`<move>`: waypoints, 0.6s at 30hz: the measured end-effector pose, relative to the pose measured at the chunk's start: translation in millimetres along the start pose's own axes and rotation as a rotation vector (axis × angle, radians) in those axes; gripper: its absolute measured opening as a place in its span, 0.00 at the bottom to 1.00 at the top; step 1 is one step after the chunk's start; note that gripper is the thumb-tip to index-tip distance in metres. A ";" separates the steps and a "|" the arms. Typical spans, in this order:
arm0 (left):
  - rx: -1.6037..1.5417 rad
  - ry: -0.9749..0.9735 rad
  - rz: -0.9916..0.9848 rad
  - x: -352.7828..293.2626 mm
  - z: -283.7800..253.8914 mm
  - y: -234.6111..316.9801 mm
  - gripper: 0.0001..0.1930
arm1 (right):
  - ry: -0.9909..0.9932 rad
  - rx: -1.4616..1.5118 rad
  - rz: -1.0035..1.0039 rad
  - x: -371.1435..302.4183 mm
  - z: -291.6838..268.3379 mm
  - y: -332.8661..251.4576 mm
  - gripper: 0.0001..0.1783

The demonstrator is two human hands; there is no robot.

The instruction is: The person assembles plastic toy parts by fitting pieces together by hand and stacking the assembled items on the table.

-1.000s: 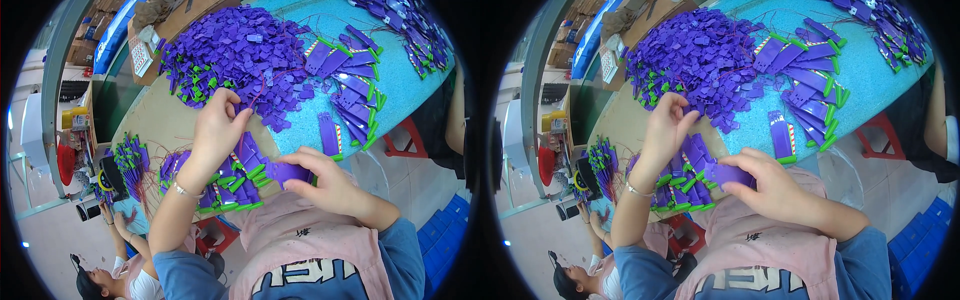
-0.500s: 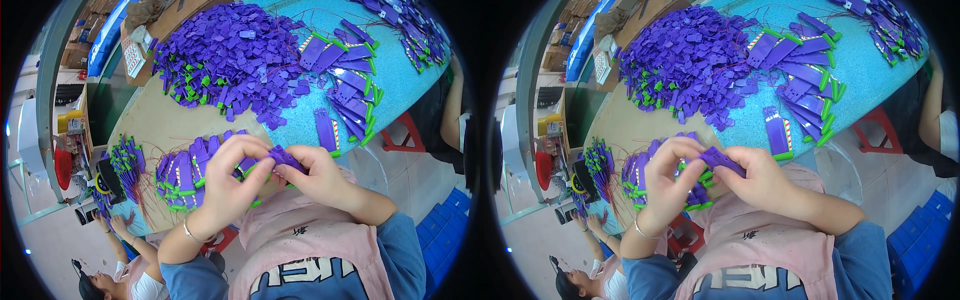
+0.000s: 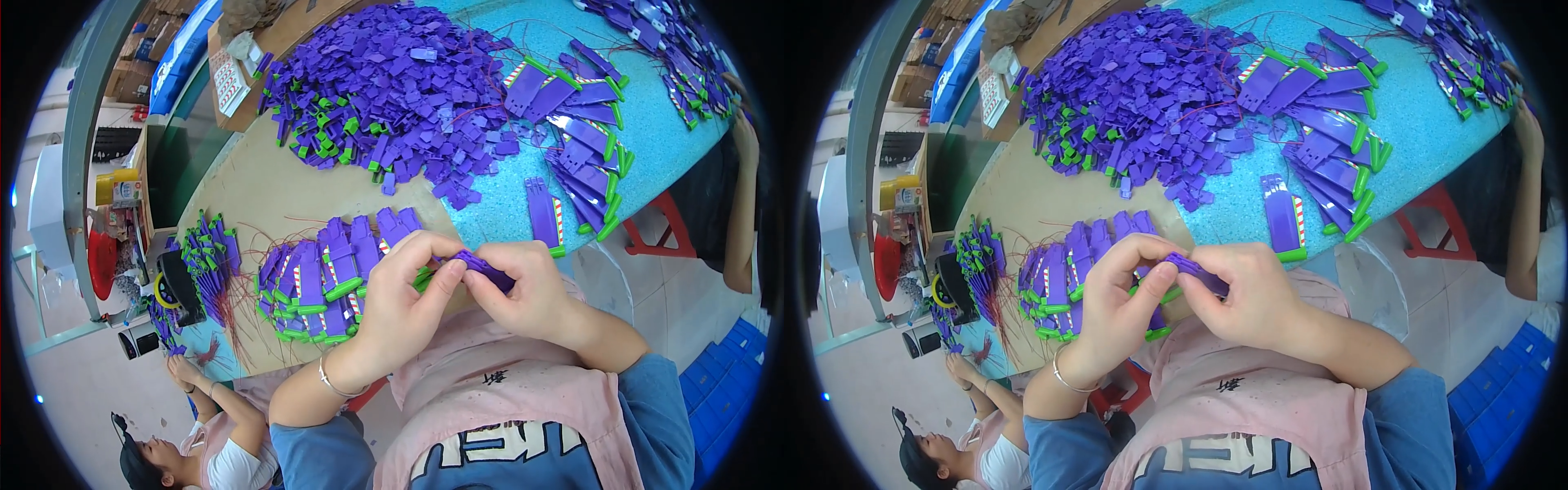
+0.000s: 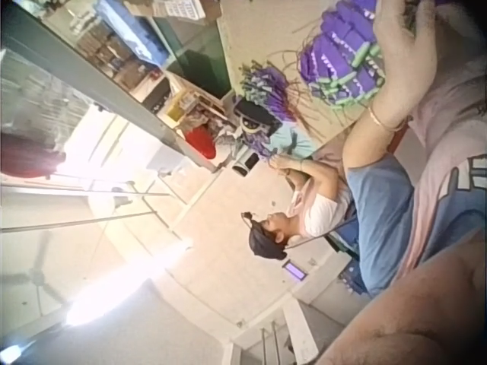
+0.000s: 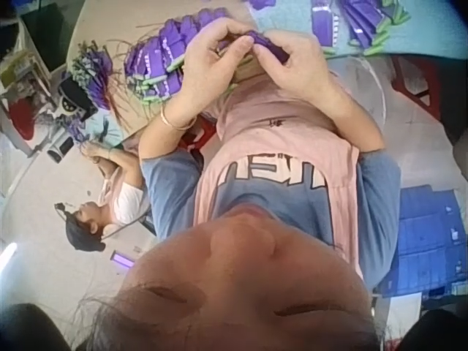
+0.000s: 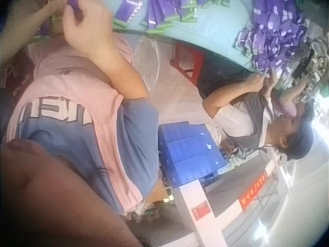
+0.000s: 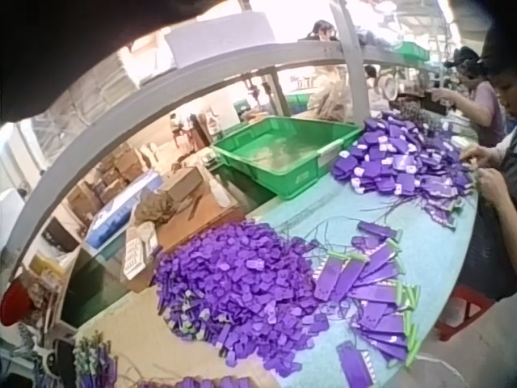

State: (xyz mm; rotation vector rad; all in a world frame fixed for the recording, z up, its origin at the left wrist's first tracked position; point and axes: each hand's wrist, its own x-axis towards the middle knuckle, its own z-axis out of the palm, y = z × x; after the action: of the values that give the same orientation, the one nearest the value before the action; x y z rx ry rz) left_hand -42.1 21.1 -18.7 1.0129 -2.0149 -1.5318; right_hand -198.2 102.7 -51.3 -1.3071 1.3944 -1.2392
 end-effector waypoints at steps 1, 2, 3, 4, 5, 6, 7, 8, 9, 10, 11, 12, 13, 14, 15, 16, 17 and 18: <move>0.063 -0.027 0.061 -0.2 -1.2 0.4 0.05 | -0.004 -0.004 0.004 -1.4 -0.7 0.2 0.06; 0.126 -0.055 0.120 0.2 -2.5 0.4 0.06 | -0.007 -0.008 0.010 -2.0 -1.2 0.8 0.06; 0.131 -0.048 0.120 0.7 -3.3 1.3 0.06 | -0.012 -0.005 0.003 -2.3 -1.4 0.9 0.06; 0.160 -0.058 0.114 1.4 -3.8 2.6 0.06 | -0.035 -0.018 0.046 -2.6 -2.0 0.5 0.07; 0.188 -0.066 0.105 2.3 -5.2 2.7 0.07 | -0.060 -0.031 0.089 -1.9 -2.9 1.0 0.07; 0.193 -0.060 0.105 4.3 -8.6 1.9 0.07 | -0.065 -0.028 0.083 -0.8 -6.5 0.9 0.07; 0.135 0.021 0.001 7.9 -14.3 0.4 0.07 | -0.014 -0.109 -0.021 0.2 -12.3 -0.1 0.10; 0.077 0.104 -0.104 10.8 -21.9 0.8 0.07 | 0.035 -0.187 -0.125 -0.3 -18.2 -2.6 0.13; 0.234 0.079 -0.165 17.6 -35.2 1.1 0.08 | 0.035 -0.187 -0.127 -2.8 -25.2 -4.5 0.13; 0.435 0.072 -0.127 23.4 -45.1 -4.5 0.08 | 0.131 -0.427 -0.063 -6.3 -32.6 -6.1 0.18; 0.638 0.075 -0.094 26.3 -52.8 -10.6 0.07 | 0.219 -0.662 -0.004 -8.6 -37.3 -7.6 0.24; 0.638 0.077 -0.093 32.1 -56.4 -17.1 0.07 | 0.219 -0.663 -0.006 -11.1 -39.3 -6.0 0.24; 0.697 0.154 0.033 38.2 -59.5 -23.5 0.07 | 0.235 -0.782 0.028 -13.1 -40.2 -3.8 0.29; 0.751 0.225 0.163 46.3 -60.8 -27.5 0.07 | 0.256 -0.904 0.068 -14.8 -40.2 -2.3 0.35; 0.748 0.223 0.166 54.6 -59.8 -29.0 0.07 | 0.259 -0.908 0.070 -15.8 -38.7 -0.4 0.35; 0.811 0.229 0.161 62.7 -57.4 -30.0 0.07 | 0.263 -0.857 0.068 -16.5 -36.4 2.3 0.38; 0.875 0.233 0.154 71.3 -56.0 -32.2 0.08 | 0.268 -0.803 0.066 -16.1 -34.7 6.7 0.41; 0.875 0.235 0.156 77.7 -58.0 -37.8 0.08 | 0.286 -0.694 0.083 -14.9 -33.4 8.9 0.43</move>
State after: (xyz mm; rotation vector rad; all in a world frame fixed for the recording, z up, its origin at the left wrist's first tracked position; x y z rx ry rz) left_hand -40.9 -79.7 -44.3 1.2056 -2.5337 -0.3742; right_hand -230.8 121.0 -55.4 -1.5325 2.1878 -0.9359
